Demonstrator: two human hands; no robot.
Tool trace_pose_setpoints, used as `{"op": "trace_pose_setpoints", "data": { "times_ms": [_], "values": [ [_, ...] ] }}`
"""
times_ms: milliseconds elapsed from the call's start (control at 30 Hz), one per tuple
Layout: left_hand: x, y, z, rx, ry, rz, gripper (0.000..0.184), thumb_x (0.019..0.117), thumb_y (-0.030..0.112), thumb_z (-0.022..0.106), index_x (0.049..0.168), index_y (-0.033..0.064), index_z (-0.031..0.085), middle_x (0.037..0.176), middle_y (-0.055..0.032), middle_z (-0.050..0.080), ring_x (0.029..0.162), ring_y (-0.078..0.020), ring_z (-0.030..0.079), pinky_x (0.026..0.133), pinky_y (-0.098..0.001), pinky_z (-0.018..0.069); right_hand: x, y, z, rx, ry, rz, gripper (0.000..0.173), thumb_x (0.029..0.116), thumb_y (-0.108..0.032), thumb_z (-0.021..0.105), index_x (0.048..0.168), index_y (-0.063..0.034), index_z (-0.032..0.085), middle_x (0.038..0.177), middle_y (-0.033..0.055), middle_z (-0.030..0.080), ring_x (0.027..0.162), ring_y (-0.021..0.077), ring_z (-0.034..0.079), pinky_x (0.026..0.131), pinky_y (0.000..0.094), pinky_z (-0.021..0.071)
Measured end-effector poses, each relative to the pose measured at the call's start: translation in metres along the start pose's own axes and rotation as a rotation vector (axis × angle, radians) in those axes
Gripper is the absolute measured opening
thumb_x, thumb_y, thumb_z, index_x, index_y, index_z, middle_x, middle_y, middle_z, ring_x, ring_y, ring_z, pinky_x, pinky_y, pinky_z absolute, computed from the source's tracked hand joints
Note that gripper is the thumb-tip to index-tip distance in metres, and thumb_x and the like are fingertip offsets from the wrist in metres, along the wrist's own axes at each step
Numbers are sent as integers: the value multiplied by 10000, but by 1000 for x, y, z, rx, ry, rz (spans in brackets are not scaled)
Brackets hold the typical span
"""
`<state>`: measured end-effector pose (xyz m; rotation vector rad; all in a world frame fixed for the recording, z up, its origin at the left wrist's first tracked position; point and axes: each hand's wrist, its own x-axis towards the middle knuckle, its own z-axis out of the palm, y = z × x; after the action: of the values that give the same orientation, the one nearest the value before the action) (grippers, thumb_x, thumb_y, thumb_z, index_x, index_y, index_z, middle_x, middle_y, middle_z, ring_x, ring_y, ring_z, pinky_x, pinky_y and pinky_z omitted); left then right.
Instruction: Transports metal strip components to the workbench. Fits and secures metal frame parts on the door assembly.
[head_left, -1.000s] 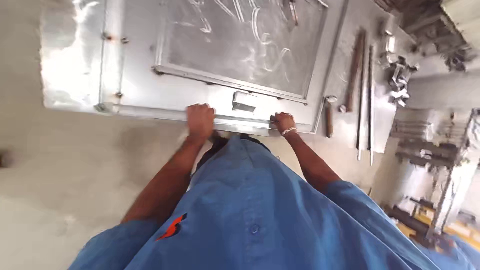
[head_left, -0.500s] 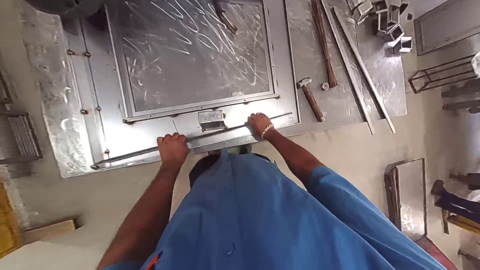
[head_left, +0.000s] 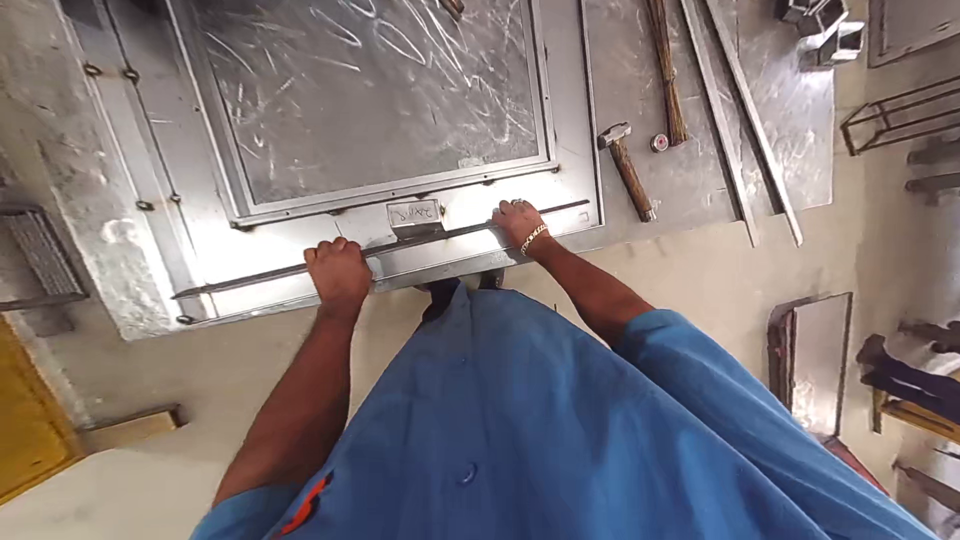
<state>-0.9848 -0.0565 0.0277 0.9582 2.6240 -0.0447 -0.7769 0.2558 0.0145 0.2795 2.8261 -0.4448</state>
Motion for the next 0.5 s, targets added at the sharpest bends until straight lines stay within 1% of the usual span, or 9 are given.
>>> {"op": "trace_pose_setpoints", "data": {
  "times_ms": [67,133,200,300,367,433,467,500],
  "values": [
    [-4,-9,-1,-21,-25,95,180,981,96,606,970,-61,695,1090,-274,688,1116,-483,624,986,-663,435,-7,2,1,-5,-70,-47,264,995,-39,544,1186,-88,721,1193,198,686,1083,398,673,951,547,544],
    [-13,-15,3,-12,-101,180,170,977,88,605,1001,-46,706,1094,-261,694,1106,-471,635,975,-660,442,-17,3,9,4,-101,-100,261,1002,-48,541,1186,-86,722,1179,193,695,1065,392,683,936,545,550],
    [-11,-13,7,-16,-93,174,159,966,70,608,1002,-52,703,1099,-265,691,1086,-465,649,979,-652,448,-11,7,6,7,-74,-99,263,990,-30,555,1185,-78,723,1174,205,693,1069,405,680,948,555,545],
    [-1,-7,2,-25,7,110,190,985,66,564,984,-84,680,1091,-284,681,1077,-486,645,972,-663,451,8,7,-8,-15,-5,-40,272,974,-3,552,1172,-67,727,1179,226,689,1095,427,669,962,569,533],
    [2,-5,-4,-23,33,80,210,993,76,542,989,-90,672,1113,-289,673,1100,-496,631,966,-670,445,8,6,-14,-34,-7,-40,275,981,-10,544,1179,-72,726,1158,227,689,1070,429,676,930,572,542],
    [1,-10,-8,-48,11,129,202,992,66,553,977,-94,675,1098,-299,671,1098,-509,625,955,-686,443,0,7,-14,-25,-48,-97,261,995,-32,538,1183,-64,717,1123,227,689,1012,430,689,877,575,562],
    [-2,-14,-6,-51,-16,169,191,988,63,562,975,-84,683,1084,-289,678,1090,-499,631,955,-682,446,-7,8,-8,-22,-68,-130,244,999,-40,538,1169,-59,712,1103,222,692,986,426,695,852,574,570],
    [-5,-16,-1,-48,-35,201,175,981,59,573,973,-71,689,1068,-275,688,1080,-487,637,951,-675,446,-13,8,-2,-18,-97,-145,242,1002,-46,538,1173,-58,709,1110,216,692,991,421,694,857,570,569]
  ]
}}
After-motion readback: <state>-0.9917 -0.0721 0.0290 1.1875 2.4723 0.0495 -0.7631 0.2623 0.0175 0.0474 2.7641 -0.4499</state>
